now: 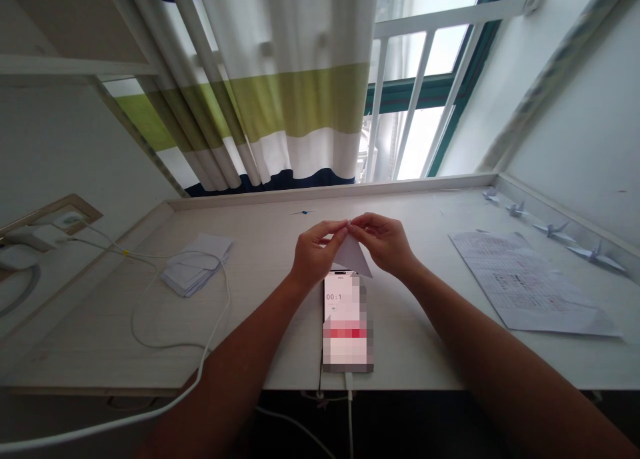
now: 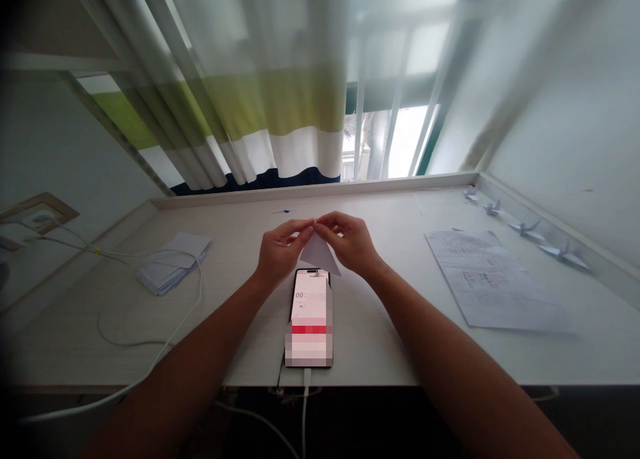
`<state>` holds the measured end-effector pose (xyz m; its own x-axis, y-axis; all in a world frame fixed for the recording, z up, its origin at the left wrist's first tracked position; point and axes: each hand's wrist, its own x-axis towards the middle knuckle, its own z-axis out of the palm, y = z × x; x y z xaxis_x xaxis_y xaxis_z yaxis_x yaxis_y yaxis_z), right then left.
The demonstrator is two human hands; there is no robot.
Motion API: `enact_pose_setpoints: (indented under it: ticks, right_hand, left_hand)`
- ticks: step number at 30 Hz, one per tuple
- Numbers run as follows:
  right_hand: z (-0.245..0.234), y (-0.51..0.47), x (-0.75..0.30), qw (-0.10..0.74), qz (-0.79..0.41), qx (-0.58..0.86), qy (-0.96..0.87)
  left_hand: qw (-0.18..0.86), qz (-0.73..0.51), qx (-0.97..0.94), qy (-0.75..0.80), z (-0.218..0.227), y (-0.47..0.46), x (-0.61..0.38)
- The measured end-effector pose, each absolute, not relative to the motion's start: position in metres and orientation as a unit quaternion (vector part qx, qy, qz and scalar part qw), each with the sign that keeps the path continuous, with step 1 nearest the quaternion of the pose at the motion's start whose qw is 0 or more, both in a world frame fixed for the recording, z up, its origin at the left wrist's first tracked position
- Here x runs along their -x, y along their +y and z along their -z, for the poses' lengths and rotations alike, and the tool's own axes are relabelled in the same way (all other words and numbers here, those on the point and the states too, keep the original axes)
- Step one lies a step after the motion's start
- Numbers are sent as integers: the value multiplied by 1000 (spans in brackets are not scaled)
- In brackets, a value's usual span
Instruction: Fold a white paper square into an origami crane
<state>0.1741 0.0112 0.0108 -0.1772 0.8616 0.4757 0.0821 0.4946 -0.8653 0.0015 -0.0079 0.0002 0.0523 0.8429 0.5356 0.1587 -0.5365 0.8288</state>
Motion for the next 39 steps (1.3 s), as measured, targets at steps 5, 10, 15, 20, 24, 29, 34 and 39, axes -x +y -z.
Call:
enact_pose_setpoints:
  ticks: [5, 10, 15, 20, 24, 29, 34, 39]
  right_hand:
    - [-10, 13, -175, 541, -363, 350, -673]
    - [-9, 15, -176, 542, -373, 354, -664]
    - [-11, 13, -175, 543, -379, 356, -659]
    - [-12, 12, -174, 547, -349, 343, -679]
    - [-12, 12, -174, 556, -331, 326, -689]
    - [-12, 12, -174, 553, -340, 310, -695]
    - [-12, 13, -174, 550, -345, 318, -691]
    - [-13, 13, -175, 535, -397, 313, -677]
  left_hand:
    - [362, -598, -613, 367, 2, -5, -4]
    - [383, -611, -587, 369, 5, -3, -5]
    - [387, -615, -579, 371, 6, -2, -5]
    - [369, -610, -589, 380, 5, -2, -4]
    - [363, -601, -607, 373, 1, -5, -3]
    - [376, -604, -605, 357, 0, -5, -4]
    - [379, -606, -608, 346, 3, -2, -4]
    - [378, -588, -621, 356, 2, -3, -2]
